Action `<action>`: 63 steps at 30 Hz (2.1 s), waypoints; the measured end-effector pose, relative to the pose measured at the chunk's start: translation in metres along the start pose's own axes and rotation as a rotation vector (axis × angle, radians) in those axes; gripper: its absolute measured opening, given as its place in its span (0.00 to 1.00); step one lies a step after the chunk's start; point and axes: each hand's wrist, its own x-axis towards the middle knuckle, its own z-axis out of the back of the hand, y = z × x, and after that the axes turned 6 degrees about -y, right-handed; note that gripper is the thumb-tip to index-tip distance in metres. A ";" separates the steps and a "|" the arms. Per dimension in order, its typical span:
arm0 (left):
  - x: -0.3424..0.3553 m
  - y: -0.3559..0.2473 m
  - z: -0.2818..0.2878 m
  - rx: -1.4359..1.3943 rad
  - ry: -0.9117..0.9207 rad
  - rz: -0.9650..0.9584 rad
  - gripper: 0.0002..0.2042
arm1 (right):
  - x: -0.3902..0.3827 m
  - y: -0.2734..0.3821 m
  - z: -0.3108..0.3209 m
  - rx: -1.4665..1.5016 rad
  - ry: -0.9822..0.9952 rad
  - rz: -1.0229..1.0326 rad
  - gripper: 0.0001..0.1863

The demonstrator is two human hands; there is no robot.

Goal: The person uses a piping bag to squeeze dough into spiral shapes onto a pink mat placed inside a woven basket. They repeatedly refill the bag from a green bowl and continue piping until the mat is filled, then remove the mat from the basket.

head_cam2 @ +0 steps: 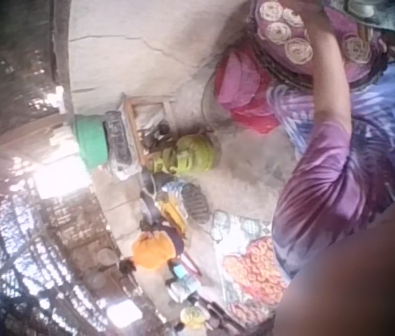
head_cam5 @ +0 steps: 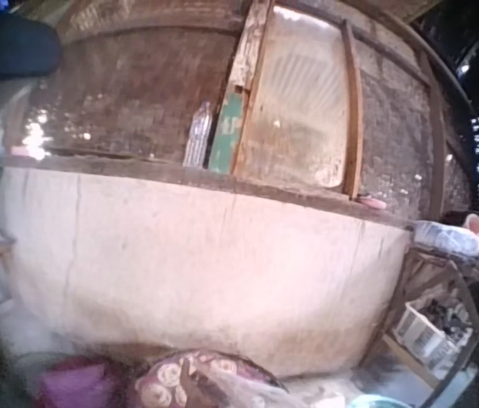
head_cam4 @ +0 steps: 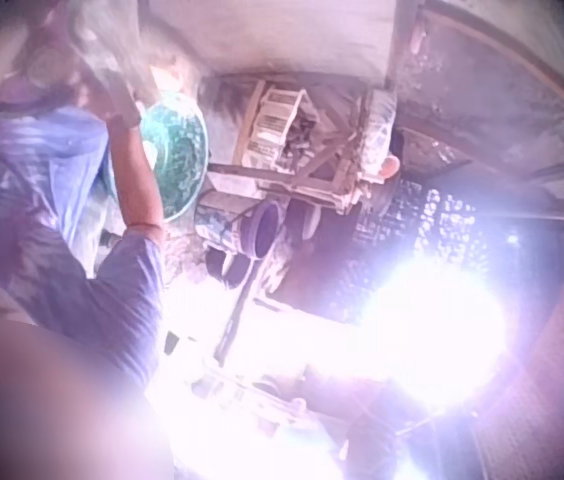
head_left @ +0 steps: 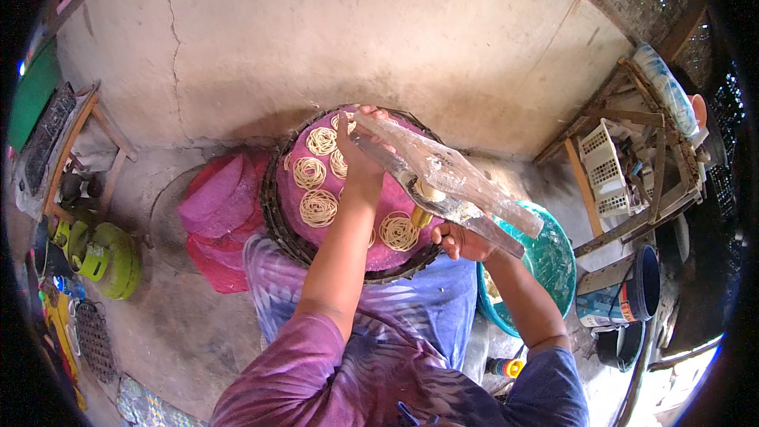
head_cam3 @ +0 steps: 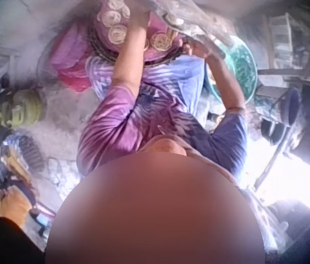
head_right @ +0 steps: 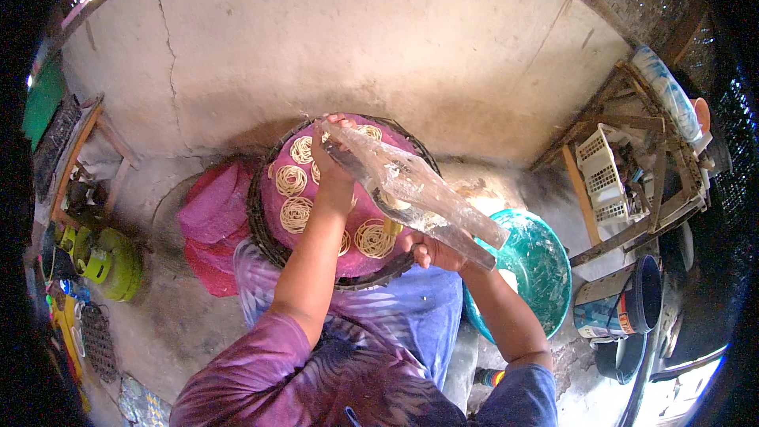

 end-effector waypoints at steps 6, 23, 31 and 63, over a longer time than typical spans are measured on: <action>0.001 -0.022 0.013 0.026 -0.131 -0.214 0.13 | 0.016 0.007 0.002 -0.265 -0.143 -0.184 0.36; 0.015 -0.037 -0.083 0.069 -0.012 -0.199 0.17 | 0.035 -0.006 -0.026 -1.919 -0.349 0.699 0.20; 0.014 -0.037 -0.083 0.135 0.163 -0.085 0.10 | 0.013 -0.011 -0.020 -2.114 -0.425 0.944 0.19; 0.056 0.028 0.003 0.144 -0.210 0.021 0.20 | -0.069 0.116 -0.092 -1.251 -0.709 -0.129 0.42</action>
